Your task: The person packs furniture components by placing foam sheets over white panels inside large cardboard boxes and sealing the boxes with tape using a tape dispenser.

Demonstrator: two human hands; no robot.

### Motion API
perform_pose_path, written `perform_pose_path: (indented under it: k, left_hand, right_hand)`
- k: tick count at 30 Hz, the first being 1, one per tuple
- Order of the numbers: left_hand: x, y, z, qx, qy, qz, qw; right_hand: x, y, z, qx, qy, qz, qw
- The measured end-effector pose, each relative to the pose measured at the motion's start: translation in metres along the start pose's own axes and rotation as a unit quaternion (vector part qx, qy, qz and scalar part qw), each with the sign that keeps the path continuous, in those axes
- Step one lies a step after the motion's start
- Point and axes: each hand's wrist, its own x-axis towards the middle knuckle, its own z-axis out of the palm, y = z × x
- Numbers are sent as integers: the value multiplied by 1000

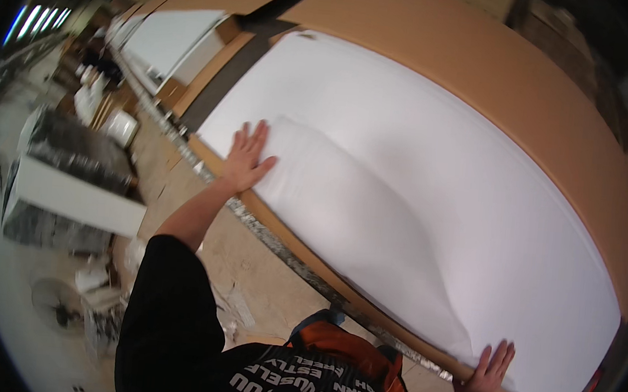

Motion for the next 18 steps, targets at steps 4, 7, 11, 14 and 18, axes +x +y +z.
perform_pose_path:
  k: [4, 7, 11, 14, 18]
  left_hand:
    - [-11, 14, 15, -202, 37, 19, 979]
    - [-59, -53, 62, -132, 169, -1, 977]
    - [-100, 4, 67, 313, 344, 76, 882]
    - [-169, 296, -7, -230, 229, 168, 931]
    - [-185, 471, -20, -44, 41, 411, 909]
  right_hand:
    - [-3, 2, -16, -4, 36, 12, 999]
    - [14, 11, -15, 47, -178, 49, 982]
    - [-2, 10, -8, 36, -161, 56, 985]
    - [-25, 9, -2, 53, -104, 49, 992]
    - [-27, 10, 0, 50, -36, 23, 998]
